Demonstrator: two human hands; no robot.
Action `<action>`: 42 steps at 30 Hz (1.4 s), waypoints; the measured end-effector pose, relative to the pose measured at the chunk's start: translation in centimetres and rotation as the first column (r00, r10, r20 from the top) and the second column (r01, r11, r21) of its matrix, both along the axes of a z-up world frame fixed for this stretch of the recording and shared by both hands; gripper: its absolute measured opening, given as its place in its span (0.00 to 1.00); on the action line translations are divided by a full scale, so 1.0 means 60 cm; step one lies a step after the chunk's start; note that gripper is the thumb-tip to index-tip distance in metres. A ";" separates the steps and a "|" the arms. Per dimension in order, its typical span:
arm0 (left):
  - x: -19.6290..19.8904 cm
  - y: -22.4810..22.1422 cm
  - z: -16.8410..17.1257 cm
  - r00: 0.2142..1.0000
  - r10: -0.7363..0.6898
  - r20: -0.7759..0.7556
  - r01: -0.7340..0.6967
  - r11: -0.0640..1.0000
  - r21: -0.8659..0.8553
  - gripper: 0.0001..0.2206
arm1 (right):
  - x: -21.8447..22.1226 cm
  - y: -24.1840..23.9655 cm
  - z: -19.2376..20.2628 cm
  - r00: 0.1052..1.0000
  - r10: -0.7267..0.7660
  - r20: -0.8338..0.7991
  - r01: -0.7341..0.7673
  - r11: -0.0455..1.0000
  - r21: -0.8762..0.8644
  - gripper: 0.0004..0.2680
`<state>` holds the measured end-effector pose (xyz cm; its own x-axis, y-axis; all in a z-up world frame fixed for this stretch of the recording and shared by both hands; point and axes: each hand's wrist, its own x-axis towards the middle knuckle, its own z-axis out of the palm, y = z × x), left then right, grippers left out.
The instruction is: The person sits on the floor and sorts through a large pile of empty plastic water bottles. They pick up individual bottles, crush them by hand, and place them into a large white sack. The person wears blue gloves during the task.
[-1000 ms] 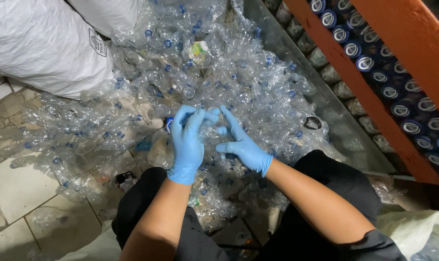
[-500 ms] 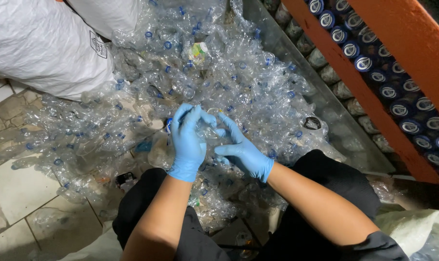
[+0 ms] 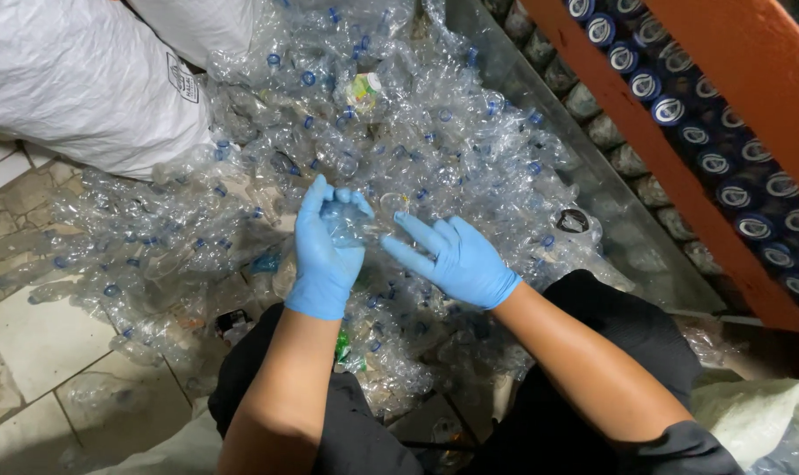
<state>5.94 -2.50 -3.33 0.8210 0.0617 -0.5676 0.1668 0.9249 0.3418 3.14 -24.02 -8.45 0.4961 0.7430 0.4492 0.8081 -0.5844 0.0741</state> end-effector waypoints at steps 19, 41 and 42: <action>-0.005 -0.055 -0.009 0.961 -0.022 0.275 -0.156 0.780 0.607 0.11 | 0.008 0.041 -0.047 0.556 0.114 -0.823 0.498 0.747 0.440 0.21; -0.005 -0.050 0.006 0.917 -0.300 0.263 0.035 0.718 0.696 0.15 | -0.020 0.063 0.088 -0.162 0.614 -0.773 0.894 0.422 0.148 0.32; -0.008 -0.046 0.024 0.904 -0.367 0.218 0.116 0.703 0.702 0.21 | -0.022 0.061 0.095 -0.100 0.640 -0.762 0.907 0.372 0.194 0.32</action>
